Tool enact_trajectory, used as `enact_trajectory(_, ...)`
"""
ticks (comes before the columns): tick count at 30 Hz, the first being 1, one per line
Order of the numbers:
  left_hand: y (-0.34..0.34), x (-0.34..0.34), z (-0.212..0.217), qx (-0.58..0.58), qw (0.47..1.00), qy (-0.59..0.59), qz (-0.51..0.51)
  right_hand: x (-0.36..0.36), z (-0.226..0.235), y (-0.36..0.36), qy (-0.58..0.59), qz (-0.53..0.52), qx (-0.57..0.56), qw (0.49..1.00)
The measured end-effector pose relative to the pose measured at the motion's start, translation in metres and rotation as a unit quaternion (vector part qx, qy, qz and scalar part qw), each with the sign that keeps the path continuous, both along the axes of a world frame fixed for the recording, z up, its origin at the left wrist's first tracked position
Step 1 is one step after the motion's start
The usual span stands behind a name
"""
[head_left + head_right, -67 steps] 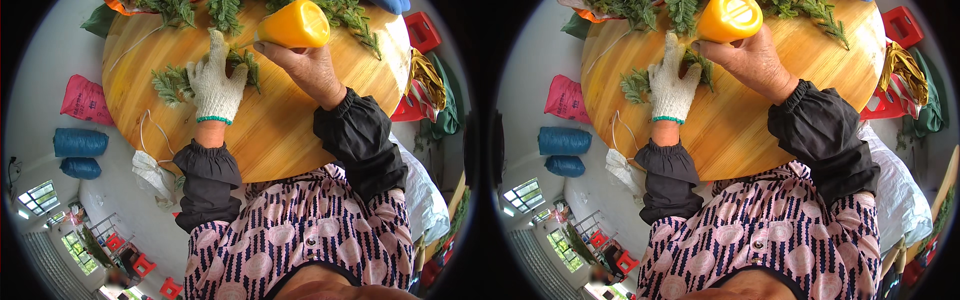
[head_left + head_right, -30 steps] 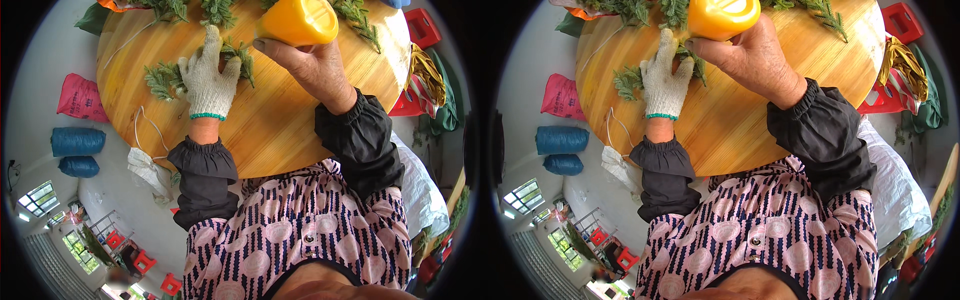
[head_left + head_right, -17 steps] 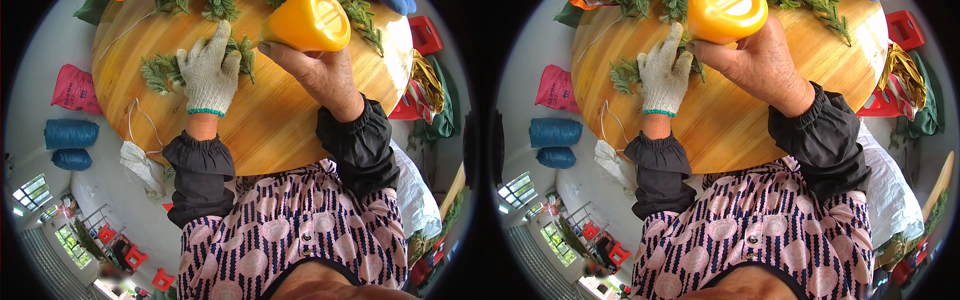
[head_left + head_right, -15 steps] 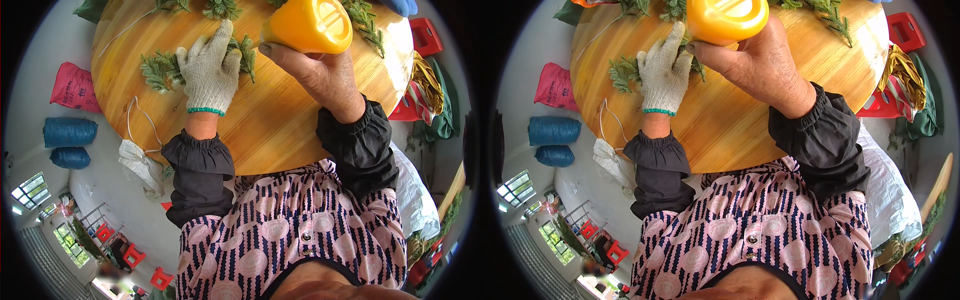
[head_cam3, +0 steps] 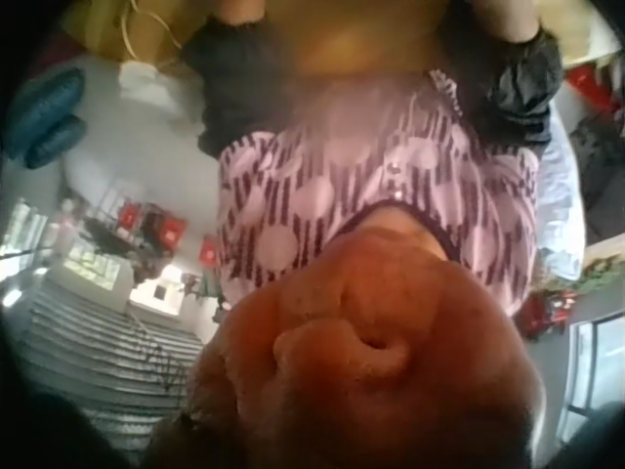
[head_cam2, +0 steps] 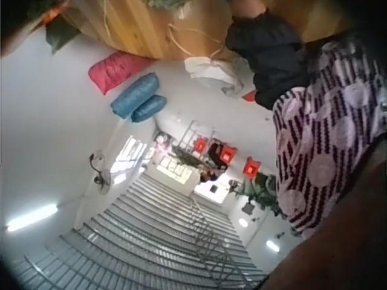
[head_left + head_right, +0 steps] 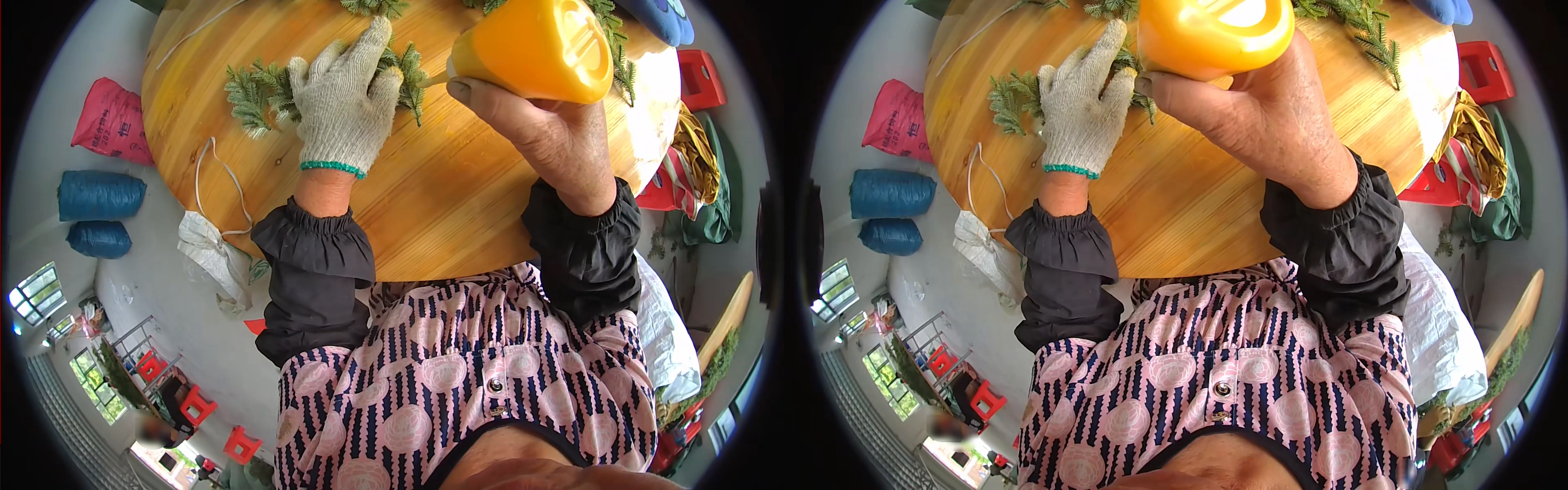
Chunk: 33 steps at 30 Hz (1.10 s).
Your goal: Applying glue to plastic leaf components using a squeeze bottle on a workbench.
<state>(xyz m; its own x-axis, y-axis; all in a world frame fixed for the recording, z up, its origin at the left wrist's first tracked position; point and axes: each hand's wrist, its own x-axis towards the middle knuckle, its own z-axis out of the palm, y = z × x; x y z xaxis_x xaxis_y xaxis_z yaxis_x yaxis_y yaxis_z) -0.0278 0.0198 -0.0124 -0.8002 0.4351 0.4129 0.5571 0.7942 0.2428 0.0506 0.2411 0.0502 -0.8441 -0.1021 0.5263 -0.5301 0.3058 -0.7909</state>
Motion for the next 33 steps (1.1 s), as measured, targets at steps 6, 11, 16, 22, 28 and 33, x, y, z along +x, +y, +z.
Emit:
enact_trajectory(6, -0.001, 0.004, 0.015, 0.033, 0.999, 0.022, -0.015, 0.002, 0.011, -0.004, 0.009, -0.011, 0.047, 0.999)
enact_trajectory(11, 0.001, 0.006, 0.026, 0.039, 0.999, 0.020, -0.029, 0.008, 0.029, -0.004, -0.013, -0.026, 0.032, 0.999)
enact_trajectory(16, 0.001, 0.005, 0.028, 0.048, 0.997, 0.023, -0.050, 0.015, 0.027, -0.006, -0.028, -0.038, -0.010, 0.999)
enact_trajectory(22, 0.002, 0.006, 0.025, 0.031, 0.998, 0.038, -0.042, 0.016, 0.070, -0.032, 0.000, -0.105, -0.054, 0.993)
enact_trajectory(28, -0.010, -0.002, 0.015, -0.007, 0.999, 0.018, -0.037, -0.001, 0.081, -0.035, 0.003, -0.176, -0.242, 0.954)
enact_trajectory(33, -0.006, -0.003, 0.013, 0.038, 0.996, 0.070, -0.027, -0.008, 0.042, -0.007, 0.036, -0.113, -0.282, 0.952)
